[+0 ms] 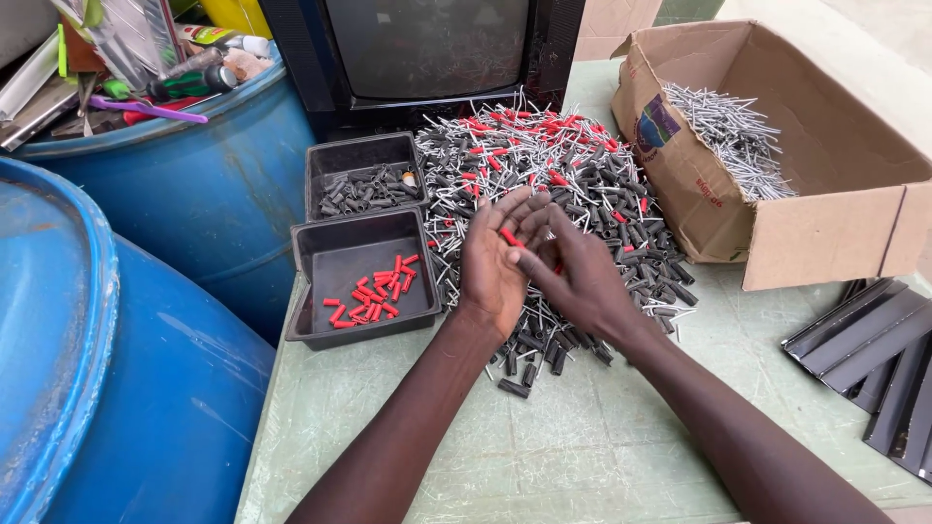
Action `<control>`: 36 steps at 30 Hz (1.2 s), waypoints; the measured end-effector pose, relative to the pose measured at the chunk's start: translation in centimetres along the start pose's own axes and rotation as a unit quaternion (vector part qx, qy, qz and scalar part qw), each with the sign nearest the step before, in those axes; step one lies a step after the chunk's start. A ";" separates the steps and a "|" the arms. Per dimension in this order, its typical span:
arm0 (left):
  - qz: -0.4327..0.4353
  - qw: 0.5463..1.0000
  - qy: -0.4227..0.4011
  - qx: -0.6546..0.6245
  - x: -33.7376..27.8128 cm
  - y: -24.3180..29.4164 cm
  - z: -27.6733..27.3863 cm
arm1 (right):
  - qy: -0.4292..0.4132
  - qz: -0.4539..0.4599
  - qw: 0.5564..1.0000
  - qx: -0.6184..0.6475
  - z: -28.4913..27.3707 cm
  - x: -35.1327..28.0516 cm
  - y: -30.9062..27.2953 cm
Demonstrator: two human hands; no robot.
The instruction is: Assembling wall plugs by manually inserting metal nails into red plastic sleeves
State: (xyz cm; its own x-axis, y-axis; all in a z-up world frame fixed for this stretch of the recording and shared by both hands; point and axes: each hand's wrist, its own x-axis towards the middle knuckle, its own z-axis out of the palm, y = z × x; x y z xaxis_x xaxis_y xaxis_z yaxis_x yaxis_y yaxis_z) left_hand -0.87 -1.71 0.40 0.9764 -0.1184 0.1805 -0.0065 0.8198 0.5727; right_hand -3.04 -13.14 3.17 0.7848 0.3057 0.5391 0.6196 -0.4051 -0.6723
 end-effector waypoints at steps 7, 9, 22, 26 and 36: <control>-0.003 0.996 -0.094 0.008 -0.1 -0.5 0.8 | 0.028 -0.007 0.982 -0.185 0.6 -0.7 2.3; 0.004 0.995 -0.096 -0.013 -0.4 -0.4 1.1 | 0.056 -0.020 0.986 -0.154 0.6 -0.7 3.0; 0.018 1.000 0.008 0.010 2.0 -4.4 -3.6 | -0.021 0.215 0.727 0.652 -1.8 5.9 -1.3; 0.008 0.998 0.051 -0.029 2.4 -5.2 -4.1 | -0.084 0.124 0.894 0.422 1.9 9.6 -6.1; -0.006 0.993 -0.079 -0.088 4.0 -5.5 -7.2 | -0.279 -0.150 0.942 -0.114 9.9 10.6 -6.4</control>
State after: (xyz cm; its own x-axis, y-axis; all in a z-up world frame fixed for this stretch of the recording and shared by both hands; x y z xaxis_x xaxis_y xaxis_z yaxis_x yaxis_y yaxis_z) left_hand 4.67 -2.68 -7.72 0.9297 -0.2035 0.3069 0.0559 0.9018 0.4285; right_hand 1.47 1.23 8.16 0.4979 0.8158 0.2941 0.8459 -0.3822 -0.3719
